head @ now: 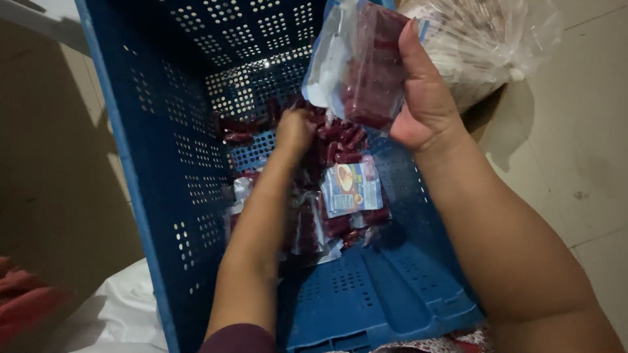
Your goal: The person picks up plastic bags containing sausages from a blue crate, handles them to arrange or count them, and places some into a white bag.
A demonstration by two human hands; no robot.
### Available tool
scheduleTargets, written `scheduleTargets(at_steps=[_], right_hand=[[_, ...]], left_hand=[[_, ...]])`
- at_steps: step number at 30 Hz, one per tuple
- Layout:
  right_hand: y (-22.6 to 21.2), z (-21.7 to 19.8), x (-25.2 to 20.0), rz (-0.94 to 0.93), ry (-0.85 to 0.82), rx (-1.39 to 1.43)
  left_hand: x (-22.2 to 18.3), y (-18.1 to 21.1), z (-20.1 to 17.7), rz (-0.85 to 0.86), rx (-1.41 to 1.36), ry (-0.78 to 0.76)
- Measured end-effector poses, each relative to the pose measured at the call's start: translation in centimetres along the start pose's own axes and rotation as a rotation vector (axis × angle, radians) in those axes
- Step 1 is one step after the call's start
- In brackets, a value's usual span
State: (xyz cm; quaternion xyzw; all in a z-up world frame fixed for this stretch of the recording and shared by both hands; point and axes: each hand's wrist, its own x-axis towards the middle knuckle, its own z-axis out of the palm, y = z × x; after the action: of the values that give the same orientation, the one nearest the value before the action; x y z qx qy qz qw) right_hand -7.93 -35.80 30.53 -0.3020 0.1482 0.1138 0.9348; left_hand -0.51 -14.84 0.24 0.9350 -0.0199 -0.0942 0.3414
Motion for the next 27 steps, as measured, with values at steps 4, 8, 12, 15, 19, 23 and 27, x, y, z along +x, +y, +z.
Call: scheduleTargets(at_steps=[4, 8, 12, 15, 19, 23, 27], right_hand=[[-0.2, 0.3, -0.3, -0.017, 0.043, -0.004], [-0.3, 0.5, -0.4, -0.027, 0.062, -0.012], [-0.4, 0.1, 0.0, -0.024, -0.001, 0.032], [-0.2, 0.1, 0.1, -0.006, 0.01, 0.039], [-0.3, 0.6, -0.2, -0.012, 0.058, 0.0], [-0.2, 0.0, 0.2, -0.023, 0.043, 0.0], [-0.2, 0.1, 0.1, -0.02, 0.02, 0.012]], left_hand=[[-0.8, 1.9, 0.9, 0.102, 0.357, -0.063], [-0.4, 0.9, 0.3, 0.071, 0.396, -0.107], [-0.7, -3.6, -0.2, -0.009, 0.153, -0.073], [-1.4, -6.2, -0.8, -0.049, 0.186, -0.064], [-2.8, -7.0, -1.0, -0.043, 0.147, -0.088], [-3.4, -4.8, -0.7, 0.028, 0.146, 0.02], [-3.5, -3.9, -0.6, -0.097, 0.097, -0.119]])
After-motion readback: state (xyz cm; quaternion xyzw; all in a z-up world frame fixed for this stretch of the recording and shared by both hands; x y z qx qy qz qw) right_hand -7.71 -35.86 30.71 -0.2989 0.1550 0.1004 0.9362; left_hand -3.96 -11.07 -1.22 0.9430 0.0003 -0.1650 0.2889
